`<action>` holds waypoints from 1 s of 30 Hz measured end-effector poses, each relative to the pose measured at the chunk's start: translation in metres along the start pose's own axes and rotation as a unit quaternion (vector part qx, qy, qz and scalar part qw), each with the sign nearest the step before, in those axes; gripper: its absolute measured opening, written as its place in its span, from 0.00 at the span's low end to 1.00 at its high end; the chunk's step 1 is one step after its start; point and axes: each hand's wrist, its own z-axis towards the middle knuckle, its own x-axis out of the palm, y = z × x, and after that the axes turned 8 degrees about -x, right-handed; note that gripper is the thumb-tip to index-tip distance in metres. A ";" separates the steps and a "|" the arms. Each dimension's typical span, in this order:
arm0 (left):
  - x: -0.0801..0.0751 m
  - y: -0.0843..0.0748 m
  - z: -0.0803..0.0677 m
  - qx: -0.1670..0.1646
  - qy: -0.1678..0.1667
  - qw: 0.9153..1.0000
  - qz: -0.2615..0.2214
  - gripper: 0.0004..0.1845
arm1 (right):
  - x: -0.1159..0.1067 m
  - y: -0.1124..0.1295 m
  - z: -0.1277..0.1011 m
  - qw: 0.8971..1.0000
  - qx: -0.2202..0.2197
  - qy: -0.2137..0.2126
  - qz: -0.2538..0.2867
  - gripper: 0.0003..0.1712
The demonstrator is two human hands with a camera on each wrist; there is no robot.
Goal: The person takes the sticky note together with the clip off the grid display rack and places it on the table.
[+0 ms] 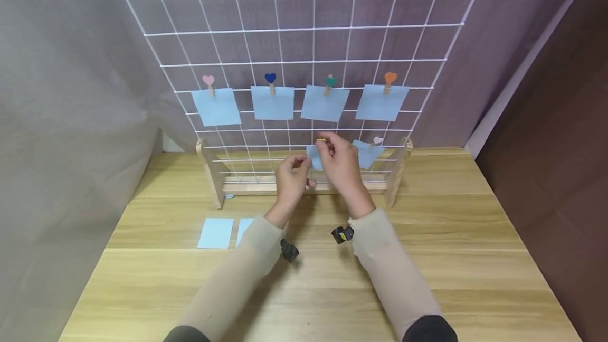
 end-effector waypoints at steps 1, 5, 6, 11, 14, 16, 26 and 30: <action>-0.001 -0.001 -0.001 -0.002 0.003 1.000 -0.001 0.08 | 0.000 0.000 0.000 1.000 0.002 -0.002 0.000 0.14; -0.003 -0.004 -0.003 -0.008 0.011 1.000 0.001 0.08 | -0.001 -0.001 0.000 1.000 0.008 -0.001 0.010 0.14; -0.003 -0.004 -0.003 -0.010 0.013 1.000 0.003 0.08 | -0.001 -0.001 0.001 1.000 0.008 0.001 0.012 0.15; -0.004 -0.005 -0.004 -0.009 0.015 1.000 0.019 0.07 | -0.003 -0.001 0.002 1.000 0.006 0.007 0.006 0.14; -0.004 -0.005 -0.003 -0.008 0.016 0.999 0.028 0.07 | -0.004 -0.001 0.002 1.000 0.007 0.007 0.005 0.13; -0.004 -0.005 -0.003 -0.009 0.017 0.999 0.032 0.07 | -0.004 -0.001 0.003 1.000 0.007 0.006 0.009 0.13; -0.008 -0.009 -0.006 -0.015 0.028 0.998 0.056 0.07 | -0.002 -0.002 0.002 0.999 0.022 -0.008 0.035 0.11; -0.009 -0.010 -0.006 -0.014 0.035 0.997 0.068 0.07 | -0.002 -0.001 0.002 0.998 0.031 -0.024 0.051 0.10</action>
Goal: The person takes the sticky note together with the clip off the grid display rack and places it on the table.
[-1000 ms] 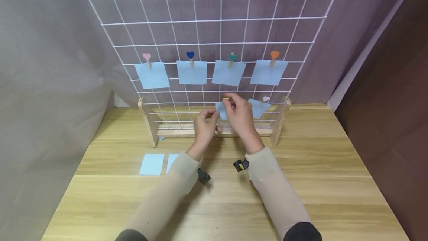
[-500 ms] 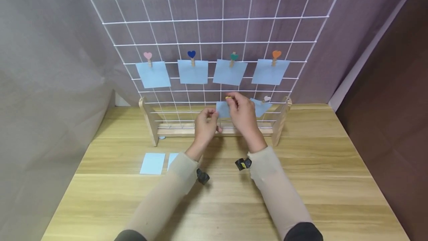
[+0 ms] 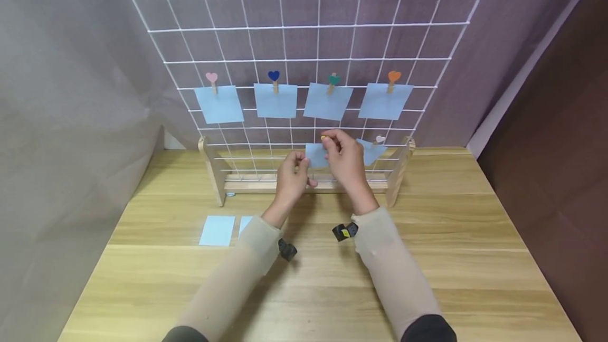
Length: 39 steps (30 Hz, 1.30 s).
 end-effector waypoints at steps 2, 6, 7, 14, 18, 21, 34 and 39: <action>-0.001 0.000 0.000 -0.001 0.002 1.000 0.009 0.06 | -0.001 0.000 0.000 1.000 0.001 -0.010 0.010 0.10; -0.004 0.002 -0.001 -0.013 0.000 1.000 0.015 0.06 | -0.004 0.001 0.001 0.999 -0.004 -0.018 0.029 0.10; -0.005 0.003 -0.001 -0.015 0.000 1.000 0.014 0.06 | -0.006 0.001 0.002 0.999 -0.005 -0.018 0.033 0.11; -0.010 0.001 -0.003 -0.022 0.013 1.000 0.000 0.07 | -0.013 0.003 0.003 0.999 -0.005 -0.008 0.042 0.12; -0.011 0.000 -0.005 -0.022 0.018 1.000 -0.011 0.07 | -0.018 0.004 0.002 0.999 0.004 -0.004 0.043 0.14; -0.011 0.000 -0.007 -0.023 0.022 0.999 -0.017 0.07 | -0.020 0.005 0.000 0.999 0.007 0.000 0.039 0.14; -0.014 0.003 -0.018 -0.024 0.023 0.999 -0.023 0.05 | -0.034 0.004 -0.015 0.999 0.028 0.010 0.032 0.17; -0.018 0.002 -0.022 -0.010 0.026 0.999 -0.020 0.06 | -0.040 0.004 -0.021 0.999 0.028 0.004 0.017 0.17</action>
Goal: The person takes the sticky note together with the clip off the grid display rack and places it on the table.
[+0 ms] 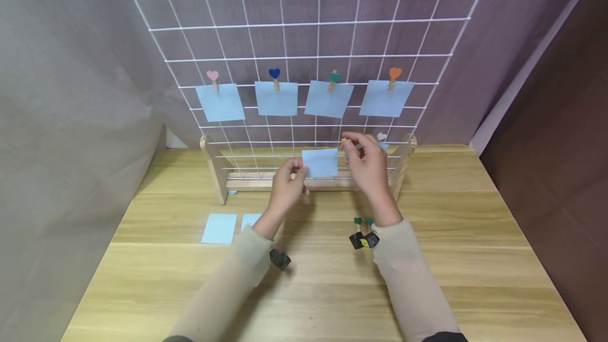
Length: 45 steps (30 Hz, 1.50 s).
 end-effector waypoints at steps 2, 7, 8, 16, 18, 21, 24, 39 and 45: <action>-0.001 0.000 -0.001 0.003 0.000 1.000 0.001 0.06 | -0.001 -0.002 -0.001 1.000 -0.003 -0.004 -0.001 0.17; -0.005 -0.001 -0.005 0.005 -0.003 1.000 0.015 0.08 | -0.002 -0.005 -0.004 1.000 0.003 -0.004 0.001 0.17; -0.006 -0.002 -0.006 0.007 -0.005 1.000 0.023 0.08 | -0.003 -0.005 -0.005 1.000 0.006 -0.003 0.001 0.17; -0.010 0.001 -0.012 0.025 -0.023 0.998 0.044 0.07 | -0.006 -0.007 -0.013 1.000 0.006 0.013 0.002 0.18; -0.011 0.003 -0.013 0.026 -0.026 0.999 0.037 0.06 | -0.006 -0.009 -0.015 1.000 0.010 0.011 0.003 0.18; -0.014 0.004 -0.015 0.028 -0.030 0.999 0.033 0.07 | -0.008 -0.013 -0.018 1.000 0.017 0.010 0.006 0.18; -0.016 0.005 -0.018 0.029 -0.026 0.999 0.031 0.06 | -0.010 -0.016 -0.022 0.999 0.026 0.004 0.023 0.19; -0.028 0.014 -0.032 0.032 -0.001 0.999 0.030 0.06 | -0.015 -0.031 -0.041 0.998 0.049 -0.012 0.026 0.13; -0.035 0.023 -0.033 0.043 0.012 0.998 0.047 0.06 | -0.018 -0.036 -0.049 0.999 0.041 -0.009 0.012 0.13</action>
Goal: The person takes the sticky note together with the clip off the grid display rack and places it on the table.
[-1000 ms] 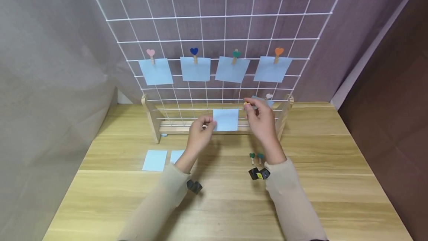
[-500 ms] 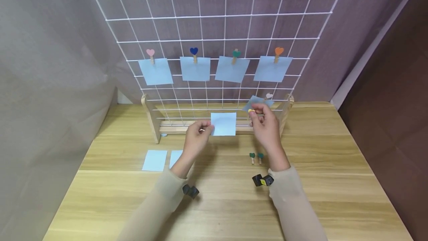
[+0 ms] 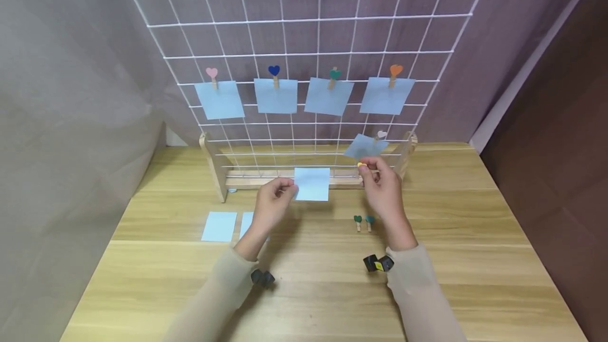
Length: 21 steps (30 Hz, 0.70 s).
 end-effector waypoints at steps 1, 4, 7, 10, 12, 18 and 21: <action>-0.001 0.001 0.000 -0.001 0.000 1.000 0.003 0.06 | 0.000 0.000 -0.001 1.000 0.002 0.001 0.001 0.13; -0.003 0.003 -0.002 -0.004 -0.001 1.000 0.007 0.06 | -0.002 -0.003 -0.004 1.000 0.007 0.007 -0.003 0.13; -0.004 0.005 -0.004 -0.009 -0.003 1.000 0.007 0.06 | -0.004 -0.006 -0.007 1.000 0.012 0.010 -0.015 0.14; -0.006 0.006 -0.007 -0.013 -0.001 1.000 0.004 0.06 | -0.006 -0.009 -0.011 0.999 0.014 0.013 -0.030 0.13; -0.007 0.007 -0.008 -0.014 0.000 1.000 0.004 0.06 | -0.007 -0.012 -0.013 0.999 0.015 0.016 -0.037 0.13; -0.010 0.012 -0.013 -0.026 0.006 1.000 0.007 0.07 | -0.010 -0.018 -0.018 0.999 0.026 0.026 -0.038 0.13; -0.011 0.016 -0.016 -0.036 0.005 0.999 0.005 0.07 | -0.013 -0.018 -0.022 0.998 0.033 0.035 -0.040 0.14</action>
